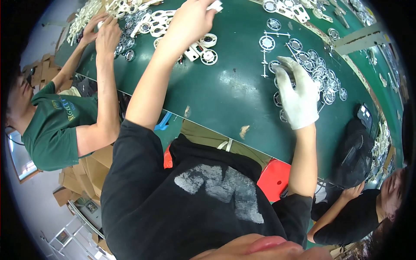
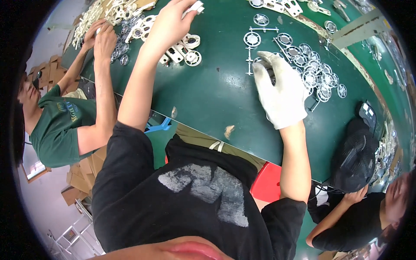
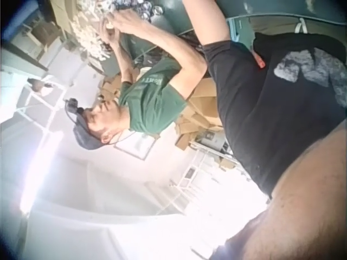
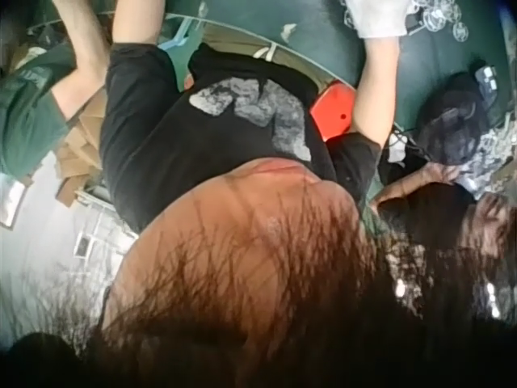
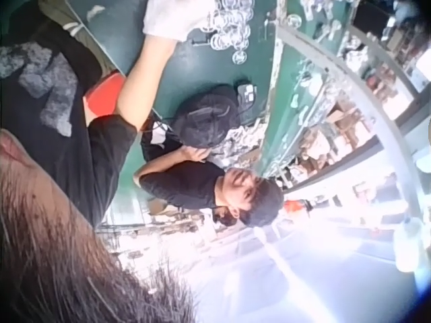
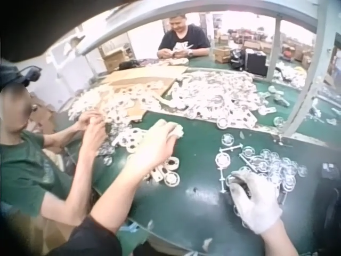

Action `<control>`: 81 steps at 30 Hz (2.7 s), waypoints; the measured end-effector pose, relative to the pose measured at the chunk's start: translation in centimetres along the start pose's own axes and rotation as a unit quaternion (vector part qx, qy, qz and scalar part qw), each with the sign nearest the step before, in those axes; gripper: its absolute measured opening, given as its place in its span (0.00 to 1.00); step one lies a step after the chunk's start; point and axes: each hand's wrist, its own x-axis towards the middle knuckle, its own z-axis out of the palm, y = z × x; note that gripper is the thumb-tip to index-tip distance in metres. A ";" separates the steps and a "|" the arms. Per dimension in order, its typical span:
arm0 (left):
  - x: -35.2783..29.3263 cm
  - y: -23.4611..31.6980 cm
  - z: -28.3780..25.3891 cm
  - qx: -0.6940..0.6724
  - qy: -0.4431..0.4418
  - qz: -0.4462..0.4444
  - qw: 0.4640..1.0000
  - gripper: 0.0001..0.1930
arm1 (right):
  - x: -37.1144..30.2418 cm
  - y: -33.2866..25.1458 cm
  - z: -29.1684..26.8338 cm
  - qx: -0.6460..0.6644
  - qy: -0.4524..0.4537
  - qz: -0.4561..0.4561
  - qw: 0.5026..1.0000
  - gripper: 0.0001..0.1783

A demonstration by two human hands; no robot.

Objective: Assembling small circular components by inserting them into frames and wiping them with a cloth.

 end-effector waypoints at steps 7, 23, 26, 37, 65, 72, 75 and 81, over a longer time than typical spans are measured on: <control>-3.7 11.4 2.6 -0.242 -0.003 0.249 0.938 0.27 | 0.0 1.2 -0.4 0.322 -0.044 0.183 0.928 0.24; -2.0 7.5 9.1 -0.003 -0.044 0.024 0.999 0.27 | 1.1 2.4 -2.2 0.498 0.049 0.087 0.862 0.24; -2.1 6.9 9.2 -0.030 -0.040 0.043 0.998 0.23 | 0.7 2.3 -2.2 0.520 0.023 0.102 0.848 0.25; -3.1 7.4 6.5 -0.281 0.055 0.207 0.936 0.23 | 0.9 1.3 -1.9 0.140 0.115 0.070 0.981 0.23; -3.8 7.4 3.8 -0.803 -0.343 -0.217 0.436 0.17 | -0.3 1.7 -0.9 0.046 0.124 0.009 0.991 0.13; -3.5 7.6 3.3 -0.782 -0.439 -0.350 0.270 0.18 | -1.0 1.1 -0.6 0.139 0.071 -0.016 0.988 0.13; -3.1 8.6 1.9 -0.737 -0.454 -0.378 0.327 0.19 | -2.0 2.1 0.2 0.093 0.168 -0.089 0.977 0.15; -3.7 9.6 1.2 -0.741 -0.411 -0.290 0.445 0.20 | -1.2 0.1 0.8 0.304 0.173 0.060 0.935 0.10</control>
